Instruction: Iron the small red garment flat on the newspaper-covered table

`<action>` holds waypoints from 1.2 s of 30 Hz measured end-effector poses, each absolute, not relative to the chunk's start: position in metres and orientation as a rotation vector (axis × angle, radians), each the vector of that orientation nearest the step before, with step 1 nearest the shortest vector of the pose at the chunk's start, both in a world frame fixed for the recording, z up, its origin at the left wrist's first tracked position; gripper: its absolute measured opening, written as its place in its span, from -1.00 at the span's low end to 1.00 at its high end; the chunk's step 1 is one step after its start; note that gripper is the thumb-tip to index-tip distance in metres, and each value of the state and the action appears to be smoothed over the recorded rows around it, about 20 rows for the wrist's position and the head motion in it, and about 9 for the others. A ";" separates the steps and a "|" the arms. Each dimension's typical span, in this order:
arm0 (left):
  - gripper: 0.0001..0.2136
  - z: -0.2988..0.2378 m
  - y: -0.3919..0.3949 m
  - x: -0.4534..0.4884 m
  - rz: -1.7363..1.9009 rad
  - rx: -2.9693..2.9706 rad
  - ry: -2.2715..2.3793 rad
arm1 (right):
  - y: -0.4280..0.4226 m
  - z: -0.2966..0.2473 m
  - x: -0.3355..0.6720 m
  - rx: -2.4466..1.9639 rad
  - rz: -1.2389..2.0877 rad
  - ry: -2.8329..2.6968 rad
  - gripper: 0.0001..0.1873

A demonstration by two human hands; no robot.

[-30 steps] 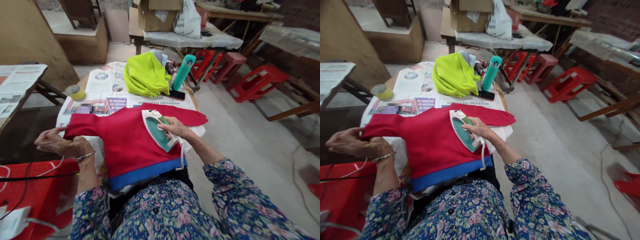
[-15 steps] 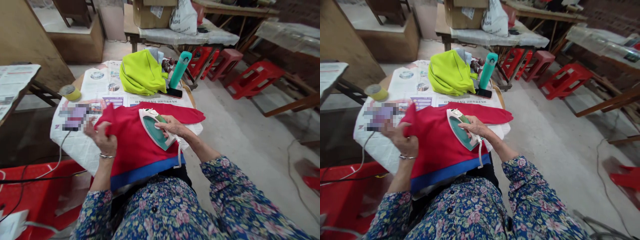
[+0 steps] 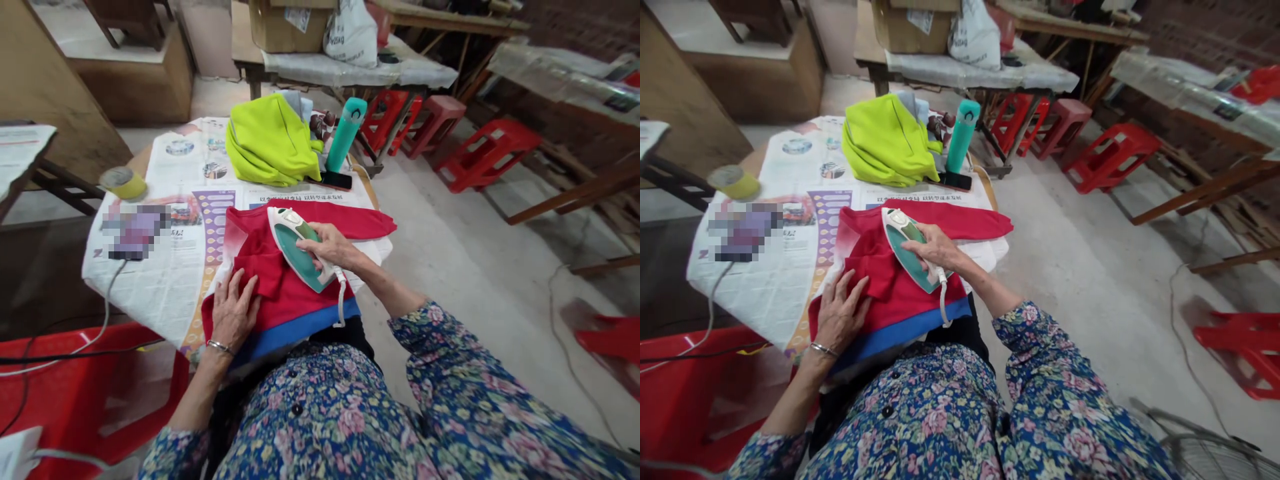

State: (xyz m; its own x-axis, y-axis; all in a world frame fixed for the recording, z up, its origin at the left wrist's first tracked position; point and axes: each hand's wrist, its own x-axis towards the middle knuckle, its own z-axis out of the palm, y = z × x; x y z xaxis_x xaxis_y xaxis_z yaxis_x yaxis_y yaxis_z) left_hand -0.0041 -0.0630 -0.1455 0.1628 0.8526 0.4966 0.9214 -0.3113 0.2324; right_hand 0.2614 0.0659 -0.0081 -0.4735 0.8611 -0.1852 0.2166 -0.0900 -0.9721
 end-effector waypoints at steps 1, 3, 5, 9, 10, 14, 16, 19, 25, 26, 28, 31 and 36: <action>-0.58 -0.147 -0.066 -0.003 -0.872 -2.279 -1.721 | 0.062 -0.001 0.262 -1.140 1.617 -1.701 -0.79; -0.61 -0.149 -0.072 0.002 -0.928 -2.252 -1.642 | 0.056 0.013 0.263 -1.069 1.653 -1.785 -0.83; -0.62 -0.151 -0.079 0.008 -0.968 -2.243 -1.595 | 0.052 0.025 0.260 -1.021 1.708 -1.879 -0.83; -0.63 -0.157 -0.087 0.015 -0.977 -2.213 -1.575 | 0.052 0.027 0.241 -0.959 1.856 -2.066 -0.82; -0.61 -0.159 -0.088 0.015 -0.971 -2.220 -1.574 | 0.054 0.023 0.235 -0.947 1.878 -2.102 -0.80; -0.54 -0.166 -0.090 0.013 -0.944 -2.256 -1.598 | 0.067 0.001 0.214 -0.935 1.861 -2.176 -0.80; -0.55 -0.168 -0.090 0.012 -0.939 -2.261 -1.612 | 0.076 -0.005 0.207 -0.939 1.830 -2.150 -0.85; -0.57 -0.168 -0.092 0.013 -0.926 -2.232 -1.624 | 0.092 -0.007 0.195 -0.954 1.763 -2.076 -0.89; -0.64 -0.164 -0.095 0.018 -0.931 -2.170 -1.642 | 0.131 0.000 0.162 -1.172 1.615 -2.003 -0.82; -0.64 -0.163 -0.096 0.019 -0.942 -2.174 -1.655 | 0.136 0.001 0.157 -1.193 1.610 -2.000 -0.79; -0.63 -0.161 -0.096 0.020 -0.962 -2.182 -1.675 | 0.142 0.001 0.149 -1.220 1.594 -1.993 -0.73; -0.66 -0.159 -0.096 0.022 -0.983 -2.167 -1.672 | 0.143 0.002 0.145 -1.249 1.539 -1.943 -0.71; -0.71 -0.157 -0.094 0.022 -1.025 -2.170 -1.718 | 0.118 0.013 0.167 -1.199 1.566 -1.858 -0.75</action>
State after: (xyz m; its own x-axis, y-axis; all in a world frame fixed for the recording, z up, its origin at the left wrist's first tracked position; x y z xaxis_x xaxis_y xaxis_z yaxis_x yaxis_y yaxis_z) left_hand 0.0219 -0.0936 -0.1570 0.0892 0.7825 0.6162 0.9139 -0.3104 0.2618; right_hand 0.1674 0.1185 0.0134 -0.5346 0.8210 -0.2004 0.3368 -0.0105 -0.9415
